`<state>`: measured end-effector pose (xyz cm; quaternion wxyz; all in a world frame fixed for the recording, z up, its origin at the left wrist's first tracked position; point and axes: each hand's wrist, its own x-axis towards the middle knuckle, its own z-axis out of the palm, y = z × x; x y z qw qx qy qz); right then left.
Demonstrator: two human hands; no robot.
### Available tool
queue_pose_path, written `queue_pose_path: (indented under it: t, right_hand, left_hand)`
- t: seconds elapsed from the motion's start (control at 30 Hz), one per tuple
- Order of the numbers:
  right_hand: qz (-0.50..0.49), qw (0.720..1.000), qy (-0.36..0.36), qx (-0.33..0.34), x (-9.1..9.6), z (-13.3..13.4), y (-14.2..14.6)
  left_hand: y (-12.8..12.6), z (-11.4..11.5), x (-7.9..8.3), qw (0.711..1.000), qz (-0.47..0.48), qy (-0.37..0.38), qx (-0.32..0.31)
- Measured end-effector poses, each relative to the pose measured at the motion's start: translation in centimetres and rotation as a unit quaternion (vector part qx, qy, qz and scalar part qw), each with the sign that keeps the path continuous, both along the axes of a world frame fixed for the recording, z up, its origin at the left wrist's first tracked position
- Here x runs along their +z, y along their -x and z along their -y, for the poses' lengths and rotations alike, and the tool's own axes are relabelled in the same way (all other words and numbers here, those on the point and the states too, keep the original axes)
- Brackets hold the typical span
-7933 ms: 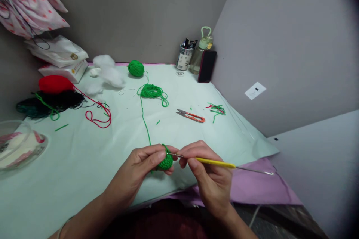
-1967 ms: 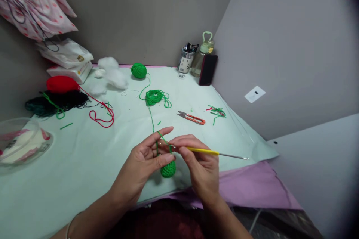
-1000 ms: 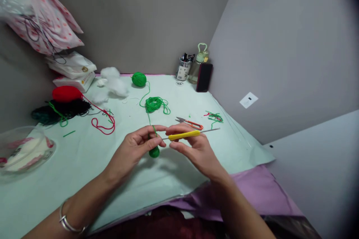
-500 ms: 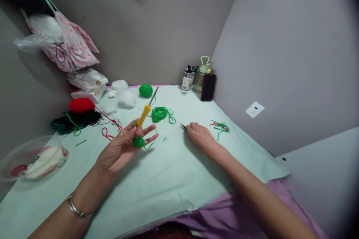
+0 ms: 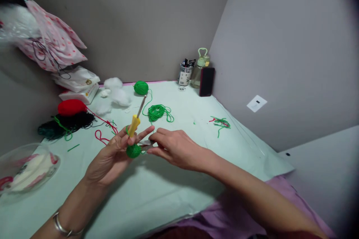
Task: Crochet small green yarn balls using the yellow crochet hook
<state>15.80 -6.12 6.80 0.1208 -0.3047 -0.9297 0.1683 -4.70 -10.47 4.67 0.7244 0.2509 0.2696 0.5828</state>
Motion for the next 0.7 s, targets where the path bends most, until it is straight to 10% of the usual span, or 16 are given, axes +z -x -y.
queue_pose_path:
  t: [0.47,0.7]
  right_hand:
    - [-0.002,0.993,-0.031,0.114,-0.2,-3.1,0.7]
    - [0.039,0.977,0.177,0.115,-0.1,-5.3,-1.2]
  left_hand:
    - [1.1,-0.8,1.0,0.992,-0.089,0.072,-0.052]
    - [0.8,-3.9,-0.1,0.989,-0.119,0.065,-0.064]
